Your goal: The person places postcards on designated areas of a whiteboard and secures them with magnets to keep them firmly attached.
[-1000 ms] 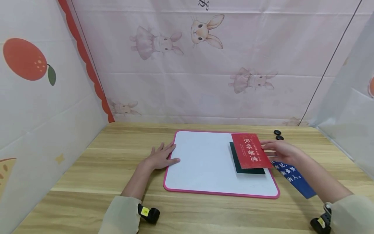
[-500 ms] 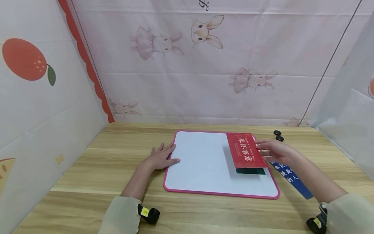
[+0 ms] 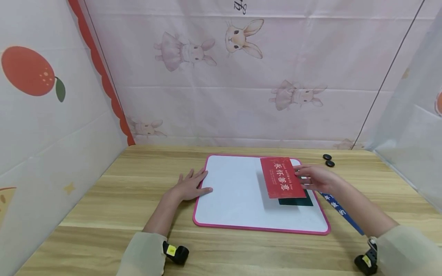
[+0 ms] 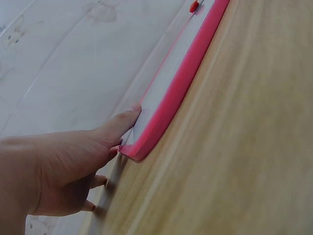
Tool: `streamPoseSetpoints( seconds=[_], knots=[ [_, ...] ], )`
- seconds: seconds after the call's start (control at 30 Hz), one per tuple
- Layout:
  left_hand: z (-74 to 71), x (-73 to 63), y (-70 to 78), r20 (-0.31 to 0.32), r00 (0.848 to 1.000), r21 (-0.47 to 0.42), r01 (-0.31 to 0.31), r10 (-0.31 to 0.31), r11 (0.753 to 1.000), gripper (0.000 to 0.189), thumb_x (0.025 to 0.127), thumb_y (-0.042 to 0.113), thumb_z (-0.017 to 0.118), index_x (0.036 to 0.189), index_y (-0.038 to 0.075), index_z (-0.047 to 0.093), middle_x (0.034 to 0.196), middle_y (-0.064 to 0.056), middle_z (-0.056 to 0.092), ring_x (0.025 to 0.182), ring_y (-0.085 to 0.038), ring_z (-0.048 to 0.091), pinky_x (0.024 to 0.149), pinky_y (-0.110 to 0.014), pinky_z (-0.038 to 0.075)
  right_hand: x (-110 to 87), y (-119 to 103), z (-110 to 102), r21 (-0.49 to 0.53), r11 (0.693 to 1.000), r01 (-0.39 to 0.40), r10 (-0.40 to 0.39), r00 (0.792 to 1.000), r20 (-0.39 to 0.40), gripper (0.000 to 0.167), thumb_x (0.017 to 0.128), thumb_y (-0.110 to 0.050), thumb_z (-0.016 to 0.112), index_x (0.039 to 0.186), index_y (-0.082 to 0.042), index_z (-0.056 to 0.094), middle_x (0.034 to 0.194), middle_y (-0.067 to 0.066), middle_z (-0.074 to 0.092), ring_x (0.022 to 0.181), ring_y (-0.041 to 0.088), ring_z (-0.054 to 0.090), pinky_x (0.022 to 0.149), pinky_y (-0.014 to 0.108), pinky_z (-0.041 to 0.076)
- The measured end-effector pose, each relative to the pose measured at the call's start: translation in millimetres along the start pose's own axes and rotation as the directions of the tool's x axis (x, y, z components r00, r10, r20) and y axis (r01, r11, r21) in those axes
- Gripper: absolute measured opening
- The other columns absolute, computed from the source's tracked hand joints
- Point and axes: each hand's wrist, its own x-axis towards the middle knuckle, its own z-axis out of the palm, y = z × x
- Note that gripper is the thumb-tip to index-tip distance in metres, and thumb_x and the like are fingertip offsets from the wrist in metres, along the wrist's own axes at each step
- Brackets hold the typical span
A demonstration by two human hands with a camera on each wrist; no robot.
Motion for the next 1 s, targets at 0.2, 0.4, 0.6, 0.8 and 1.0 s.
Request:
streamPoseSetpoints(
  seconds=[0.2,0.4,0.6,0.8,1.0],
  knots=[
    [0.0,-0.5,0.5,0.004,1.000,-0.006,-0.004,0.004,1.000,0.077,0.088,0.055,0.049,0.147,0.013,0.023,0.152,-0.007,0.014,0.136,-0.036,0.002,0.103,-0.057,-0.005,2.0,0,7,0.000,1.000,0.007,-0.007,1.000,0.023,0.061,0.094,-0.015,0.052,0.143,0.004,0.020,0.109,0.008,0.051,0.090,0.019,0.060,0.085,0.034,0.047],
    [-0.9,-0.3,1.2,0.007,1.000,-0.012,0.001,-0.001,1.000,0.077,0.088,0.054,0.049,0.147,0.013,0.023,0.152,-0.007,0.014,0.136,-0.035,0.001,0.103,-0.057,-0.006,5.9,-3,12,-0.013,1.000,0.001,0.000,0.999,0.040,0.056,0.096,-0.013,0.048,0.142,0.005,0.022,0.104,0.006,0.054,0.088,0.019,0.060,0.081,0.031,0.049],
    [-2.2,-1.1,2.3,0.009,1.000,-0.013,-0.001,0.001,1.000,0.076,0.088,0.053,0.050,0.147,0.012,0.023,0.152,-0.008,0.014,0.136,-0.036,0.001,0.103,-0.057,-0.005,8.3,-5,16,-0.008,1.000,-0.019,0.019,0.999,0.037,0.055,0.095,-0.012,0.047,0.142,0.005,0.023,0.107,0.008,0.052,0.088,0.019,0.059,0.081,0.031,0.049],
    [-1.9,-0.5,1.3,0.011,1.000,-0.012,-0.001,0.001,1.000,0.077,0.088,0.055,0.049,0.147,0.013,0.023,0.152,-0.007,0.014,0.136,-0.035,0.001,0.103,-0.057,-0.006,10.7,-5,22,0.009,0.999,-0.032,0.032,0.999,0.015,0.059,0.094,-0.014,0.052,0.142,0.003,0.023,0.109,0.008,0.052,0.088,0.018,0.061,0.083,0.033,0.048],
    [-2.9,-0.9,1.4,0.014,1.000,-0.011,-0.004,0.004,1.000,0.077,0.088,0.054,0.048,0.147,0.012,0.023,0.152,-0.007,0.014,0.136,-0.036,0.001,0.103,-0.057,-0.006,12.9,-4,28,0.011,1.000,-0.028,0.028,0.999,0.029,0.056,0.094,-0.016,0.052,0.141,0.003,0.026,0.112,0.009,0.051,0.090,0.019,0.061,0.083,0.034,0.048]
  ],
)
